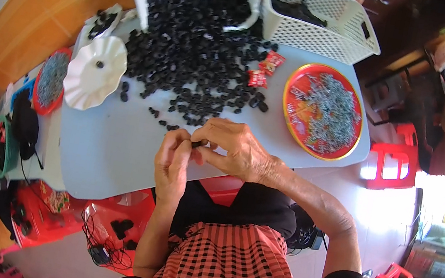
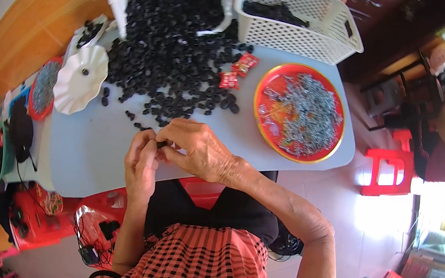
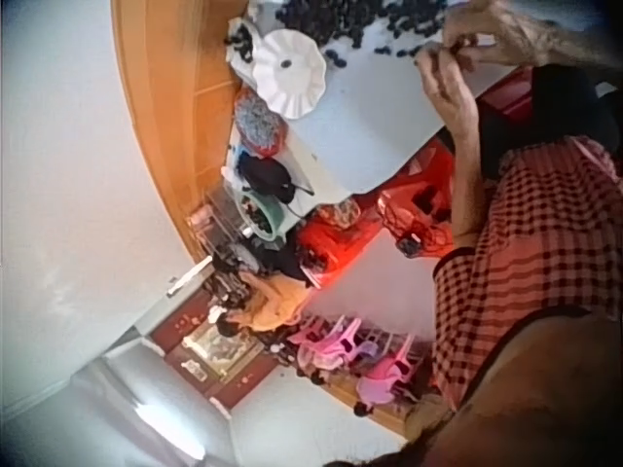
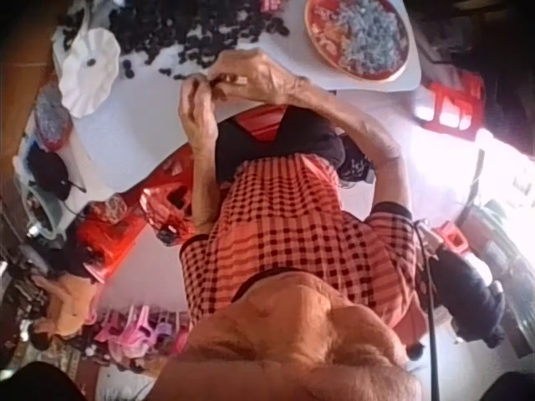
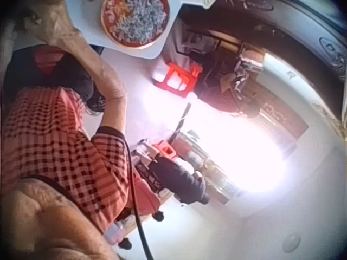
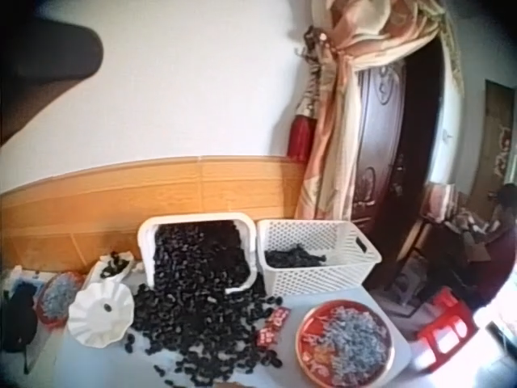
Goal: The person assembles small black plastic components by repeatedly picking up pieces from the table and fitting them together by hand.
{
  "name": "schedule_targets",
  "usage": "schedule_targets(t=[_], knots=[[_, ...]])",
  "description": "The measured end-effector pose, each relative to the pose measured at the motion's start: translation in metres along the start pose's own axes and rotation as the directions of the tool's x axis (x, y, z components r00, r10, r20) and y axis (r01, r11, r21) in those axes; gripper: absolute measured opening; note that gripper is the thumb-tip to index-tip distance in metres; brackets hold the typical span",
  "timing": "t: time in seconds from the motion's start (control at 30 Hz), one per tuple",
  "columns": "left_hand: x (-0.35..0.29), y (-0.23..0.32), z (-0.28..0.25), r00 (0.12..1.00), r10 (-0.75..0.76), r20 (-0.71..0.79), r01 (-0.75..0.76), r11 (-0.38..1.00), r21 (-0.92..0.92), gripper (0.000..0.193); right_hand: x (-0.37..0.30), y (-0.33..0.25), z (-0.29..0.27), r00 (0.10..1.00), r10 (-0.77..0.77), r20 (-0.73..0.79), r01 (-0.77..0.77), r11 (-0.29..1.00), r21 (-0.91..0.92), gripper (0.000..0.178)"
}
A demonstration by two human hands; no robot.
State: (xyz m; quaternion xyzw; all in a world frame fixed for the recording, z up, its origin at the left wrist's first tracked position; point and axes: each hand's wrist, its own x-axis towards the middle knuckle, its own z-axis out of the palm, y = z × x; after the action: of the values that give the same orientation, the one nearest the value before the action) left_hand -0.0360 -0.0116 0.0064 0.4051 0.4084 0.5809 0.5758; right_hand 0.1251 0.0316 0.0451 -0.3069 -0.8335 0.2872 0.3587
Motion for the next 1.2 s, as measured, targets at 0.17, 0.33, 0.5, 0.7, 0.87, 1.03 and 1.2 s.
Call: schedule_targets(t=[0.17, 0.33, 0.5, 0.7, 0.87, 1.03, 1.2], knots=[[-0.004, -0.011, 0.014, 0.989, -0.145, 0.027, 0.147, 0.985, -0.089, 0.028, -0.030, 0.006, -0.002, 0.936, 0.341, -0.086, -0.286, 0.881, 0.378, 0.016], [-0.001, -0.014, 0.030, 0.983, -0.045, 0.179, -0.003, 0.966, 0.257, 0.030, -0.044, 0.007, -0.016, 0.915, 0.320, -0.246, -0.271, 0.939, 0.212, 0.013], [-0.001, -0.015, 0.031, 0.980, -0.094, 0.177, 0.047, 0.967, 0.250, 0.028, -0.059, 0.019, -0.089, 0.928, 0.234, -0.290, -0.329, 0.881, -0.339, 0.012], [0.000, -0.016, 0.036, 0.983, -0.072, 0.167, 0.014, 0.947, 0.321, 0.027, -0.092, 0.040, -0.115, 0.894, 0.428, -0.137, -0.413, 0.663, -0.624, 0.013], [-0.002, -0.020, 0.033, 0.979, -0.027, 0.202, -0.045, 0.938, 0.344, 0.025, -0.093, 0.034, -0.127, 0.852, 0.504, -0.141, -0.420, 0.497, -0.759, 0.010], [-0.003, -0.019, 0.036, 0.984, -0.021, 0.180, -0.056, 0.910, 0.410, 0.025, -0.077, 0.039, -0.129, 0.859, 0.481, -0.175, -0.497, 0.700, -0.512, 0.008], [-0.004, -0.020, 0.040, 0.984, 0.006, 0.179, -0.077, 0.916, 0.394, 0.025, -0.070, 0.065, -0.117, 0.934, 0.315, -0.166, -0.356, 0.804, -0.477, 0.009]])
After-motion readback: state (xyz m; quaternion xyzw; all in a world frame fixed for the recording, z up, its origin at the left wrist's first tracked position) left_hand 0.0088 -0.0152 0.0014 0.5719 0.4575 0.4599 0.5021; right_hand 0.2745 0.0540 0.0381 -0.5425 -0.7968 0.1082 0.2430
